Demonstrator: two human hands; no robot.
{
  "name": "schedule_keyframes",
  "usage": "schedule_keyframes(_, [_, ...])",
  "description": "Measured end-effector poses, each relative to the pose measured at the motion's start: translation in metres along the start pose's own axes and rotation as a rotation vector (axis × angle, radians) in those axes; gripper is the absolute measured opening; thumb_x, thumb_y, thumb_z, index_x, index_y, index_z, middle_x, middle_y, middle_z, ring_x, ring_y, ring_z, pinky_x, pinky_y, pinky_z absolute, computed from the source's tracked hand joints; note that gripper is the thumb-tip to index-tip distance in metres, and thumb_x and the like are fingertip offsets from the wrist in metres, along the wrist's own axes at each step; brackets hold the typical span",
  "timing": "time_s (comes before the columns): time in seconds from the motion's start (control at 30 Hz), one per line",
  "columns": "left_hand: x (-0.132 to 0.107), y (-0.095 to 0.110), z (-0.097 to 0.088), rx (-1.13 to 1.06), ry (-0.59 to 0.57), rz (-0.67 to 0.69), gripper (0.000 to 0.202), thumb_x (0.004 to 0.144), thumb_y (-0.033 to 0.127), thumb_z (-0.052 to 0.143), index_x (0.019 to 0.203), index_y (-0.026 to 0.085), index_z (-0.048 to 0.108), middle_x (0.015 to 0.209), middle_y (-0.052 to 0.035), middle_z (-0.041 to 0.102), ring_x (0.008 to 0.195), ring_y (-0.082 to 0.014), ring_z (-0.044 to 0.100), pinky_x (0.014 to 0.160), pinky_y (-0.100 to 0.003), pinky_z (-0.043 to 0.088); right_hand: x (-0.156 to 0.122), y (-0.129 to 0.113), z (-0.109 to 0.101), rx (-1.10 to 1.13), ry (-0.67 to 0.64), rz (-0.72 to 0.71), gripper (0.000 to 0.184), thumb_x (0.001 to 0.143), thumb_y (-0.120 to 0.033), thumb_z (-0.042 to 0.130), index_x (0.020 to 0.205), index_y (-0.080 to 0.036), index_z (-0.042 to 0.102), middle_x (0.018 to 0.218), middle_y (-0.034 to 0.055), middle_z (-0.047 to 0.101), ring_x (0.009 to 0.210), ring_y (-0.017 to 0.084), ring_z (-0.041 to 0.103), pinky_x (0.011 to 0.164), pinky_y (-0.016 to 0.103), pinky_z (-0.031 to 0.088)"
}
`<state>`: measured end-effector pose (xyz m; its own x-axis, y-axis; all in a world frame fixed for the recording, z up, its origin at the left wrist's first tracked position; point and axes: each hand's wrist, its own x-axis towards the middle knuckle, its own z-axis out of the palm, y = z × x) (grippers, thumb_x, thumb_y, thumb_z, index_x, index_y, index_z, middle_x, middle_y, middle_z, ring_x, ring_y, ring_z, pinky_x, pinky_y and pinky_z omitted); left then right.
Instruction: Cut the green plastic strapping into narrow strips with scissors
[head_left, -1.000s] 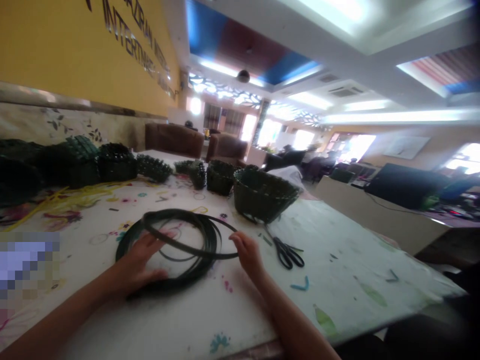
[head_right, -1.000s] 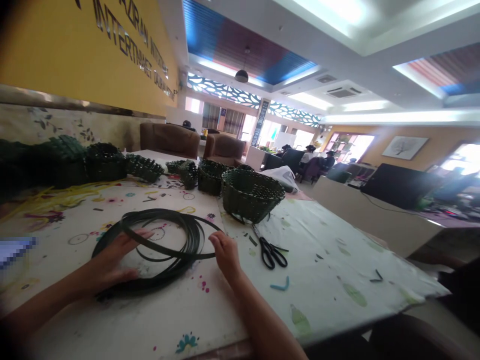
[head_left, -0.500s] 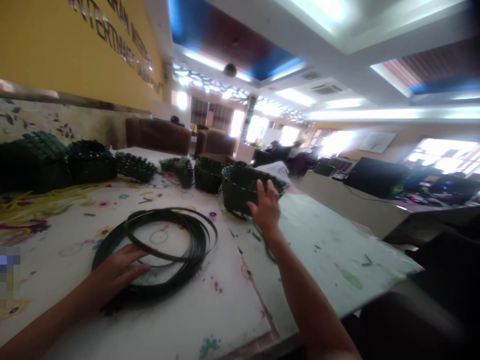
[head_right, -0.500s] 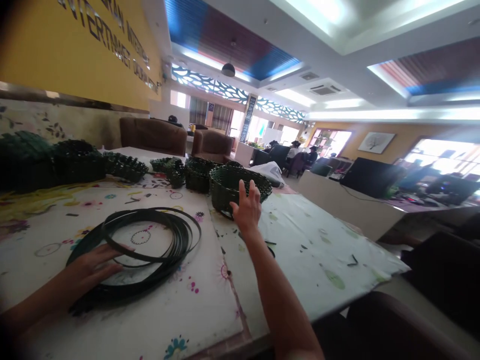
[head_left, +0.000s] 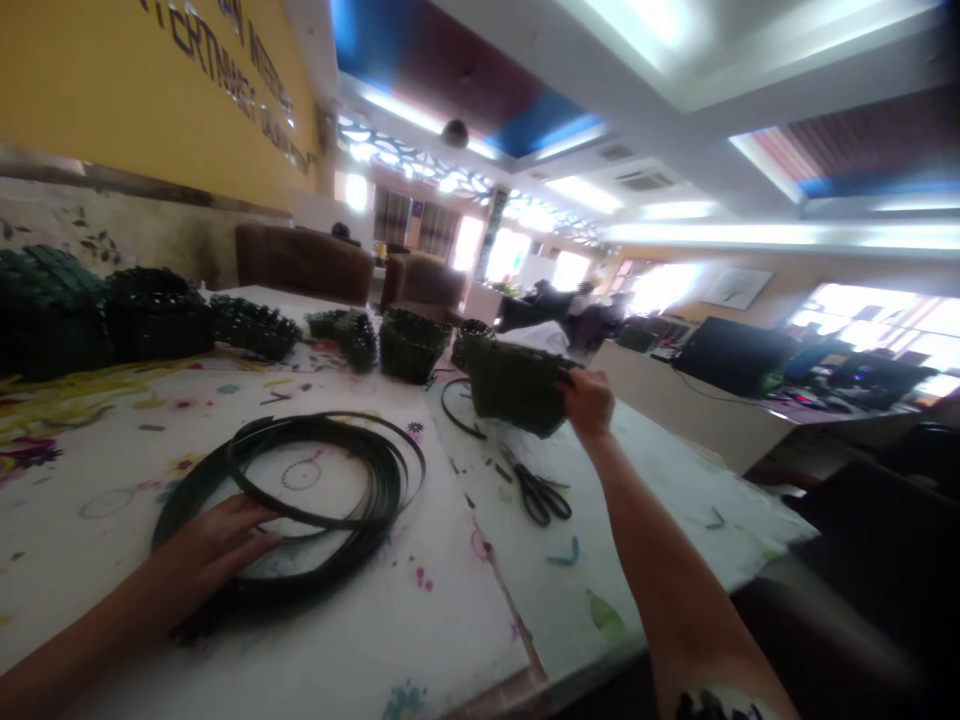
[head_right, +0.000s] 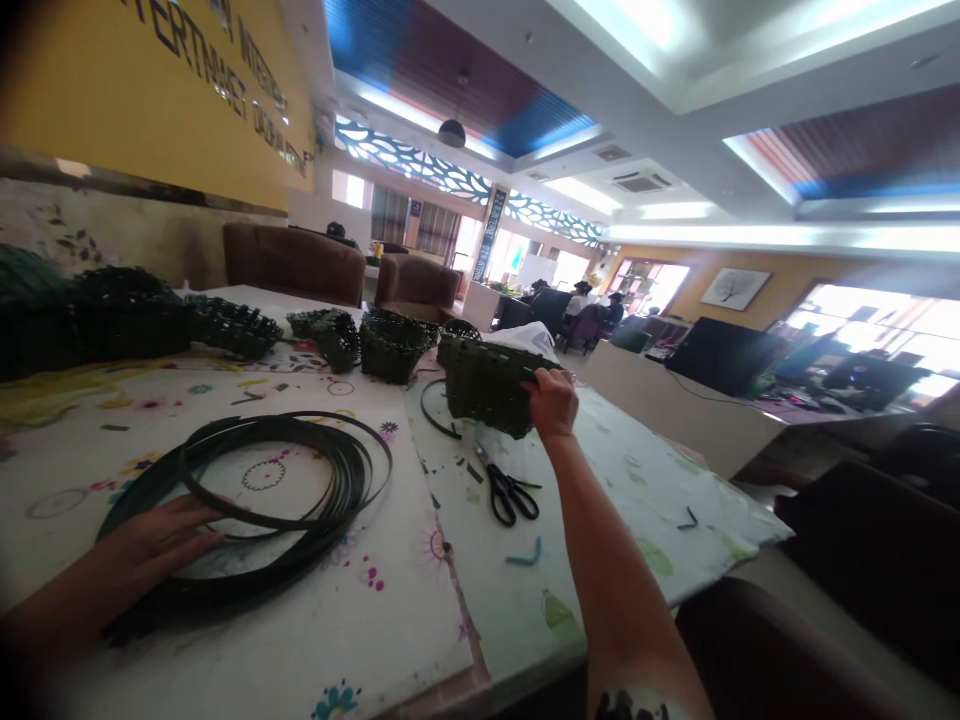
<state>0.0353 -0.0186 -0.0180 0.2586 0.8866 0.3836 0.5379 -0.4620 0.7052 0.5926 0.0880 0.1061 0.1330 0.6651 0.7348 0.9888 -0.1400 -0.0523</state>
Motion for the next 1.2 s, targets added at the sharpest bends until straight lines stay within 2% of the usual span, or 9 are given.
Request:
schedule_keyframes(0.17, [-0.001,0.006,0.002,-0.025,0.011,-0.035,0.038,0.086,0.059,0.065,0.106,0.032,0.082,0.125,-0.0048,0.074,0.120,-0.0306,0.066,0.109,-0.037,0.048,-0.005,0.024,-0.001,-0.204,-0.171,0.150,0.019,0.096,-0.032,0.061,0.099,-0.016,0.071,0.103,0.0143,0.067,0.107,0.028,0.054,0.079,0.033,0.041])
schedule_keyframes(0.3, [-0.003,0.005,0.004,-0.036,0.044,-0.072,0.038,0.083,0.062,0.068,0.100,0.031,0.083,0.122,-0.0047,0.075,0.117,-0.0321,0.067,0.109,-0.039,0.048,-0.017,0.019,0.012,-0.237,-0.296,0.197,0.026,0.089,-0.030,0.072,0.110,-0.016,0.073,0.109,0.0164,0.068,0.109,0.031,0.057,0.084,0.037,0.044])
schedule_keyframes(0.4, [-0.005,0.006,0.007,-0.040,0.060,-0.075,0.037,0.083,0.063,0.068,0.097,0.033,0.083,0.121,-0.0037,0.075,0.114,-0.0310,0.068,0.110,-0.038,0.048,-0.017,-0.006,0.016,-0.296,-0.171,0.151,0.050,0.090,-0.031,0.069,0.137,-0.016,0.061,0.140,0.0239,0.054,0.133,0.039,0.044,0.104,0.054,0.036])
schedule_keyframes(0.47, [-0.006,0.005,0.008,-0.026,0.065,-0.062,0.036,0.083,0.062,0.068,0.101,0.035,0.083,0.122,-0.0032,0.075,0.115,-0.0298,0.068,0.110,-0.036,0.047,-0.013,-0.032,0.017,-0.270,-0.109,0.041,0.050,0.094,-0.028,0.062,0.142,-0.014,0.057,0.149,0.0241,0.047,0.141,0.038,0.037,0.113,0.057,0.028])
schedule_keyframes(0.6, [-0.006,-0.009,0.004,0.055,-0.002,-0.047,0.035,0.085,0.058,0.066,0.112,0.041,0.081,0.128,-0.0012,0.074,0.118,-0.0284,0.068,0.109,-0.034,0.049,-0.004,-0.091,0.034,-0.026,-0.419,-0.006,0.038,0.105,-0.029,0.041,0.134,-0.017,0.063,0.143,0.0179,0.056,0.126,0.028,0.056,0.103,0.039,0.043])
schedule_keyframes(0.7, [-0.004,-0.024,-0.003,0.145,-0.119,-0.022,0.032,0.084,0.056,0.068,0.111,0.043,0.081,0.129,0.0002,0.073,0.116,-0.0279,0.070,0.104,-0.032,0.053,-0.001,-0.124,0.066,0.009,-0.575,0.028,0.029,0.104,-0.032,0.050,0.121,-0.020,0.071,0.131,0.0132,0.066,0.117,0.024,0.064,0.094,0.031,0.049])
schedule_keyframes(0.87, [-0.002,-0.036,-0.010,0.241,-0.201,0.041,0.033,0.084,0.050,0.071,0.114,0.042,0.080,0.130,-0.0001,0.073,0.115,-0.0278,0.072,0.100,-0.031,0.057,-0.011,-0.149,0.122,-0.006,-0.728,0.177,0.036,0.099,-0.039,0.066,0.125,-0.015,0.065,0.128,0.0111,0.066,0.112,0.024,0.066,0.095,0.044,0.057])
schedule_keyframes(1.03, [-0.002,-0.026,-0.011,0.226,-0.195,0.047,0.031,0.086,0.047,0.070,0.115,0.041,0.079,0.130,-0.0001,0.073,0.115,-0.0250,0.072,0.100,-0.027,0.056,-0.023,-0.171,0.134,0.139,-0.611,0.129,0.019,0.102,-0.021,0.056,0.116,-0.015,0.066,0.117,0.0120,0.069,0.105,0.021,0.067,0.089,0.034,0.053])
schedule_keyframes(1.2, [-0.001,-0.003,-0.009,0.190,-0.176,0.026,0.026,0.090,0.050,0.063,0.101,0.035,0.083,0.110,-0.0007,0.079,0.100,-0.0213,0.074,0.091,-0.023,0.057,-0.044,-0.187,0.101,0.338,-0.373,0.064,0.019,0.100,-0.013,0.045,0.100,-0.015,0.063,0.096,0.0115,0.069,0.090,0.021,0.064,0.076,0.029,0.042])
